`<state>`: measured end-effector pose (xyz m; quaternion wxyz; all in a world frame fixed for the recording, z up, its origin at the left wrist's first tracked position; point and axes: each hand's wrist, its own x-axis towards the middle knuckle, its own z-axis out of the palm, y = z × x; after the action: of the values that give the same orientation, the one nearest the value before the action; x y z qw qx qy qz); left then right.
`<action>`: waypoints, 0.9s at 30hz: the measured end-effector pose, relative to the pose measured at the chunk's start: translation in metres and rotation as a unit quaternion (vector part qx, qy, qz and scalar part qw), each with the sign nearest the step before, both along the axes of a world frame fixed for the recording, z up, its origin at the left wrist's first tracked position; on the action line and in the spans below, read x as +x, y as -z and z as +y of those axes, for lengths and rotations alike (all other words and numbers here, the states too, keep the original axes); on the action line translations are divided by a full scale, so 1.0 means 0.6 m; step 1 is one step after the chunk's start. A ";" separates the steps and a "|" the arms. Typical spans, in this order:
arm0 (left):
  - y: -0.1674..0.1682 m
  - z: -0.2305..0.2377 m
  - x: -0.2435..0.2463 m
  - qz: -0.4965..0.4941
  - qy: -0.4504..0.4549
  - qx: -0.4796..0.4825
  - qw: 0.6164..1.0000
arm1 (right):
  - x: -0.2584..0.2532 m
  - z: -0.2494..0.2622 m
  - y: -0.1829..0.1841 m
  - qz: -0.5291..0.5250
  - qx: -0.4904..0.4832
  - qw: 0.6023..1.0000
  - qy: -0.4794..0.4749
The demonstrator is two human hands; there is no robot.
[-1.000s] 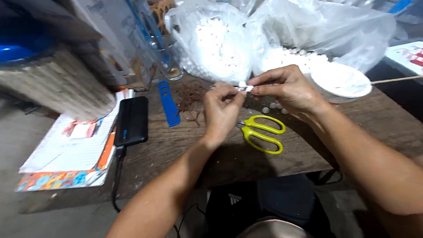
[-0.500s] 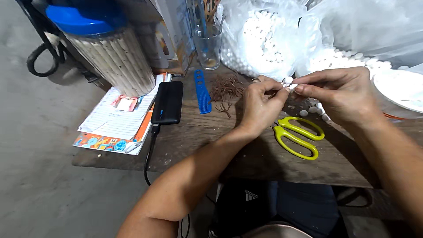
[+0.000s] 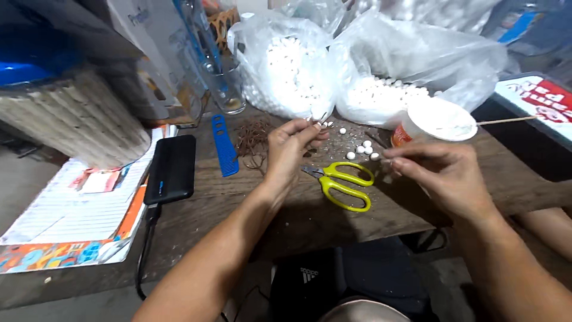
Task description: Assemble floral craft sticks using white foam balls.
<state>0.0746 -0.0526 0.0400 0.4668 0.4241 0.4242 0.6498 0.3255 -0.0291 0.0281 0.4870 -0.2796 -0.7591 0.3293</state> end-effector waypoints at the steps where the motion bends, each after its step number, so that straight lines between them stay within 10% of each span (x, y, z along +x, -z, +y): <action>1: -0.004 0.002 0.003 -0.018 0.002 -0.013 1.000 | 0.020 -0.006 0.010 -0.002 -0.006 1.000 0.018; 9: -0.006 -0.003 0.003 -0.033 0.050 -0.030 0.998 | 0.130 0.015 0.003 0.109 -0.077 0.958 0.253; 20: 0.004 -0.001 0.008 -0.001 0.047 0.018 0.999 | 0.185 0.025 -0.037 0.071 0.123 0.956 0.256; 27: 0.007 0.000 0.016 -0.007 0.057 0.029 0.998 | 0.183 0.032 -0.048 0.304 -0.017 0.922 0.238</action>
<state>0.0841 -0.0529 0.0358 0.4932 0.4563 0.3773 0.6373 0.4355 -0.0097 0.0569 0.7534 -0.3473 -0.4798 0.2857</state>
